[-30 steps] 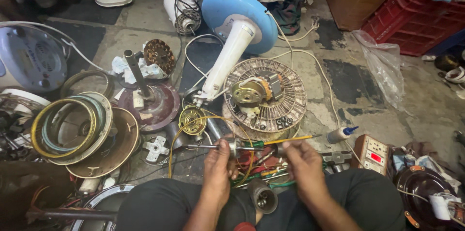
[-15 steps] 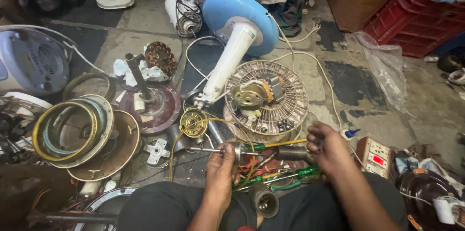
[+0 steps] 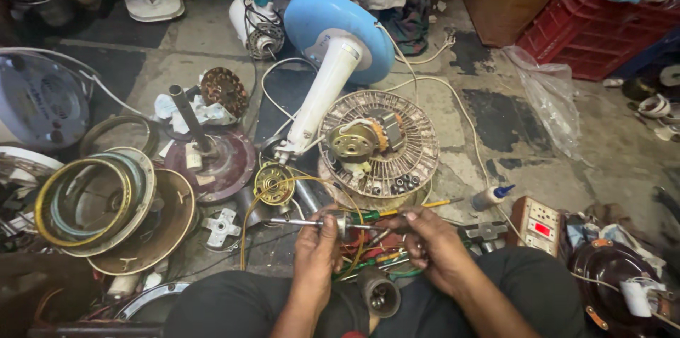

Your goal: The person sits on the floor of a repair workshop surrounded by disassembled pedestal fan parts. They pick up small steel balls and a metal shaft, insert the balls into a motor housing cup, and repeatedly tap and press the shaft assembly with a socket-like tool to seat the bearings, working the parts by hand throughout.

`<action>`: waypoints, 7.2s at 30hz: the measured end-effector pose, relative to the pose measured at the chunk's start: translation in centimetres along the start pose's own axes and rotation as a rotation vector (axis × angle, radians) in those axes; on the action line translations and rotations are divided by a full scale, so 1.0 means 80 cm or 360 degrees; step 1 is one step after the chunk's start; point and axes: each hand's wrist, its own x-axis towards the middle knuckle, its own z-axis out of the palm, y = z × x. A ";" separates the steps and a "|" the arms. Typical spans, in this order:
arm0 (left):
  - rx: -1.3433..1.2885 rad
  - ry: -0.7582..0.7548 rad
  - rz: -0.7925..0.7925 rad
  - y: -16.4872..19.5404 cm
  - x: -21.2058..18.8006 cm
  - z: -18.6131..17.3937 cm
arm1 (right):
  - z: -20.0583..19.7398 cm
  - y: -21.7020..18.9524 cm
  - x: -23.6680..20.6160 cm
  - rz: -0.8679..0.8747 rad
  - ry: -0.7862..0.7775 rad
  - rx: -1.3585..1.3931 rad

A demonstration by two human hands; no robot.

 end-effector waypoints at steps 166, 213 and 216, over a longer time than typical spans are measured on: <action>-0.0329 0.0190 -0.0314 -0.005 0.009 -0.012 | -0.065 -0.042 0.092 -0.1073 0.0758 -0.1363; -0.0243 0.0058 -0.0273 0.004 0.002 -0.006 | -0.007 0.000 0.007 0.0081 -0.0475 0.0447; -0.0235 0.0041 -0.0265 -0.001 0.005 -0.006 | 0.002 0.004 -0.001 0.0102 -0.0277 0.0249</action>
